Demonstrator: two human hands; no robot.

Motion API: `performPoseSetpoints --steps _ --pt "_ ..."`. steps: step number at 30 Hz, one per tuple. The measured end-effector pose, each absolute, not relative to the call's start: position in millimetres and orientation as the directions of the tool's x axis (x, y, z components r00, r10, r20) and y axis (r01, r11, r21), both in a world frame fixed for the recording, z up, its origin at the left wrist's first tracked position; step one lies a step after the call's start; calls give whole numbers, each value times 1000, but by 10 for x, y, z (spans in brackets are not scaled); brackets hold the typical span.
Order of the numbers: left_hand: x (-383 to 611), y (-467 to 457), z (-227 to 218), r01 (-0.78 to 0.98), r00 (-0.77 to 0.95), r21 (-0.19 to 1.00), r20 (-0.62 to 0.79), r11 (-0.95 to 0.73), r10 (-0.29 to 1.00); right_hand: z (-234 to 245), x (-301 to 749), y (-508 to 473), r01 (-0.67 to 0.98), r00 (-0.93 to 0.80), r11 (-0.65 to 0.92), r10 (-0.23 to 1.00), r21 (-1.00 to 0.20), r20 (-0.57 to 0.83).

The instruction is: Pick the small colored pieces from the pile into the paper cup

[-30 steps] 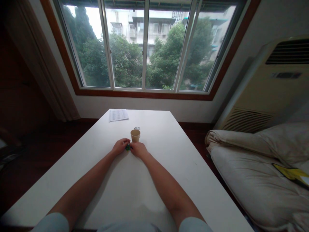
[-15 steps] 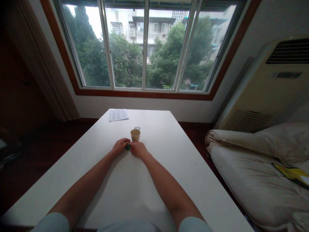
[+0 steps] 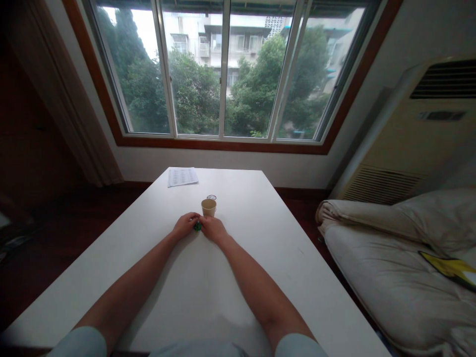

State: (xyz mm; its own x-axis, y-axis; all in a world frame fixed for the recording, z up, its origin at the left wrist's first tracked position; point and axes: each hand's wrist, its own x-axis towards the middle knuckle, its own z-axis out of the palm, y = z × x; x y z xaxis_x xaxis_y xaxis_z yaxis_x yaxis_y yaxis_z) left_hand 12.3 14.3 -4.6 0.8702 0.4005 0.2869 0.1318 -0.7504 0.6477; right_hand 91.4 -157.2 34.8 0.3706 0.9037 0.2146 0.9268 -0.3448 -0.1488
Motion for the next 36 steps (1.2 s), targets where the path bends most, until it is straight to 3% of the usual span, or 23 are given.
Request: performPoseSetpoints --steps 15,26,36 --pt "114 131 -17 142 874 644 275 -752 400 275 974 -1544 929 343 -276 892 -246 293" --pt "129 116 -19 169 864 643 269 -747 426 340 962 -1598 921 380 -260 762 -290 525" --pt "122 117 -17 168 865 639 270 -751 423 400 953 -1625 911 399 -252 734 -326 550"
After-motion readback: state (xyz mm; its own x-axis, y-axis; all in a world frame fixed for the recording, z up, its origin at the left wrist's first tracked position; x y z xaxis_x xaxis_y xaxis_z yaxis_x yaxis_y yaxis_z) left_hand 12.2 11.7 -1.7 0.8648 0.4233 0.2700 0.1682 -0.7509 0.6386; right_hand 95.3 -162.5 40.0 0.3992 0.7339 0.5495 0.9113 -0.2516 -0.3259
